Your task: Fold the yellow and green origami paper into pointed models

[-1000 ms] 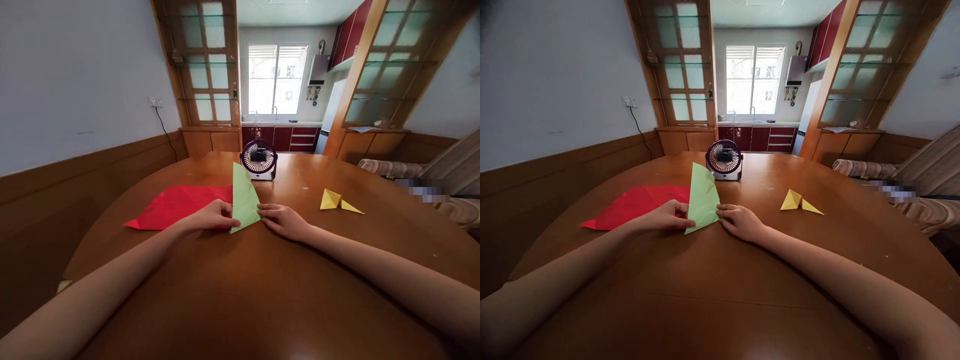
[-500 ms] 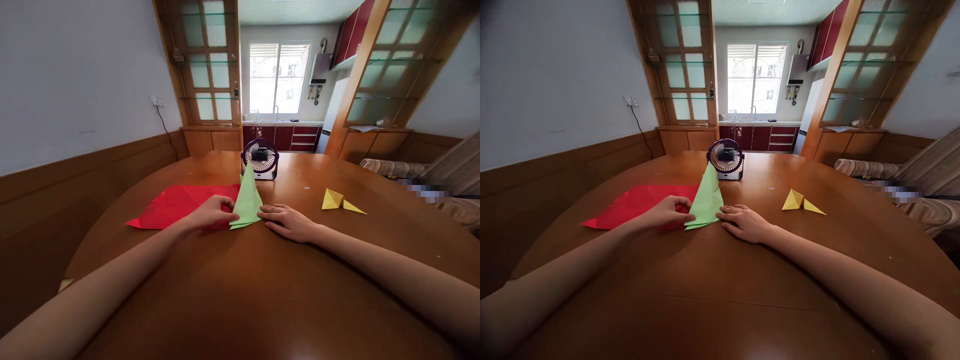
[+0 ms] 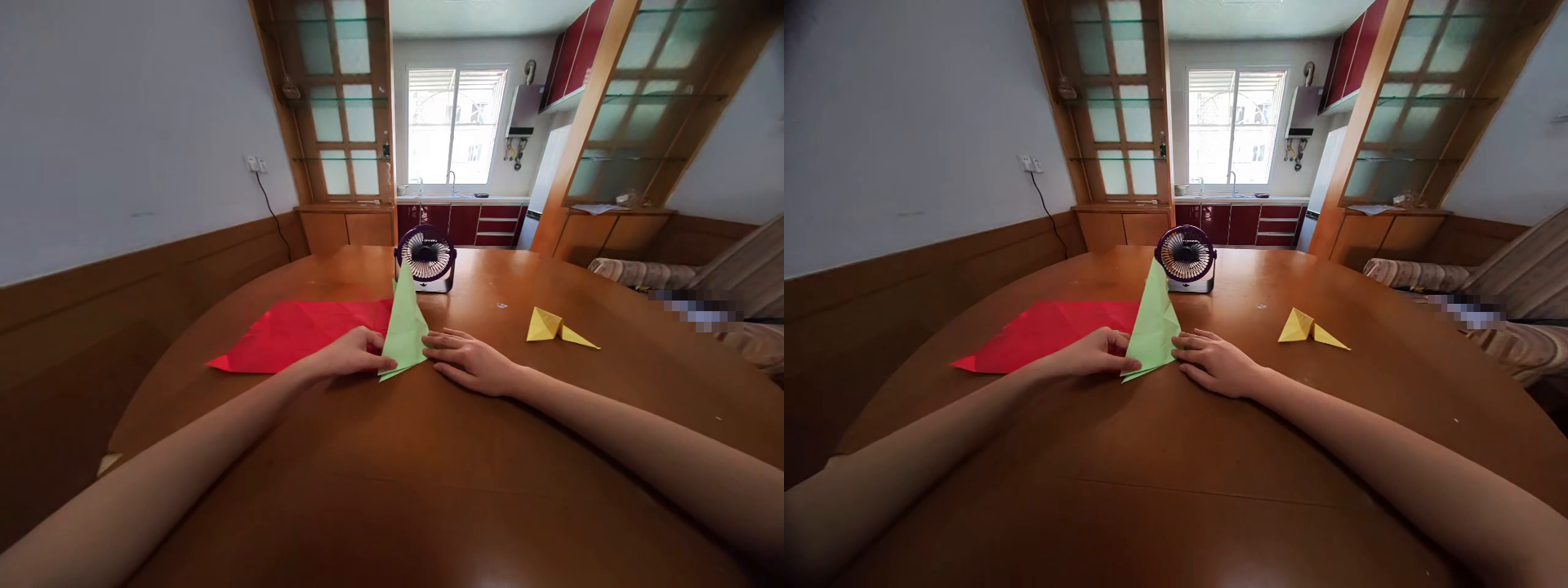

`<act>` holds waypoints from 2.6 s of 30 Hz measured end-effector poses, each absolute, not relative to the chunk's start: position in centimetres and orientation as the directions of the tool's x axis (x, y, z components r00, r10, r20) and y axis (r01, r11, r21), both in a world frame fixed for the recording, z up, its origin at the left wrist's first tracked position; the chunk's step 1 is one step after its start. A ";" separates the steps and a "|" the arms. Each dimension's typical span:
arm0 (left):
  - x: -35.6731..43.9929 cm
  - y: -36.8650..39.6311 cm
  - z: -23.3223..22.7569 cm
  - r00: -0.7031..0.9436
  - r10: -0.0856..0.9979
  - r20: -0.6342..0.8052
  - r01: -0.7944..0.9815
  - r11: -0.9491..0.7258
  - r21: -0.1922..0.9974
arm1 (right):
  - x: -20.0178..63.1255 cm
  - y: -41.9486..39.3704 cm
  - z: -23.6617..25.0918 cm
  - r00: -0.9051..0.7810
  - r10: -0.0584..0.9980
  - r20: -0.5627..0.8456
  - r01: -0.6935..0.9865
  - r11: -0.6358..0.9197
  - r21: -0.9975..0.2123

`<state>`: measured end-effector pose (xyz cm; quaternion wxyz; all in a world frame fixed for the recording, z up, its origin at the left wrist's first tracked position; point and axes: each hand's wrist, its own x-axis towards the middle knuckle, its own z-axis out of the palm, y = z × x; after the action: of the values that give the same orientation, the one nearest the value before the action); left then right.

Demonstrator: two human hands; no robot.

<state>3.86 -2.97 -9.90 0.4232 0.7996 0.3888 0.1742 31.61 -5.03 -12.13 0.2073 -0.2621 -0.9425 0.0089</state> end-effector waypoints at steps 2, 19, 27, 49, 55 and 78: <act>3.9 -2.9 -10.0 0.632 0.773 -0.051 0.492 -0.350 0.798 | 31.6 -5.1 -12.1 -0.781 0.500 0.375 0.484 0.863 -0.142; 3.9 -2.9 -9.9 0.528 0.838 -0.139 0.611 -0.261 0.748 | 31.6 -5.5 -11.4 -0.820 0.396 0.413 0.427 0.904 -0.020; 3.7 -3.2 -9.2 0.583 0.798 -0.152 0.596 -0.294 0.747 | 31.8 -5.2 -11.4 -0.807 0.386 0.447 0.403 0.913 -0.060; 3.6 -3.7 -8.3 0.626 0.764 -0.159 0.612 -0.354 0.708 | 33.4 -4.9 -10.9 -0.916 0.187 0.355 0.254 0.955 0.153; 3.8 -3.8 -8.3 0.639 0.750 -0.173 0.600 -0.344 0.723 | 33.5 -5.0 -10.8 -0.930 0.197 0.310 0.248 0.959 0.134; 4.5 -4.1 -10.0 0.708 0.665 0.238 0.464 -0.692 0.553 | 33.7 -5.4 -11.3 -0.725 0.410 0.554 0.228 0.902 -0.368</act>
<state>4.52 -4.13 -10.00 0.2330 0.8942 0.3157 0.2156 33.65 -5.35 -11.30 0.3278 -0.1737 -0.9183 0.1381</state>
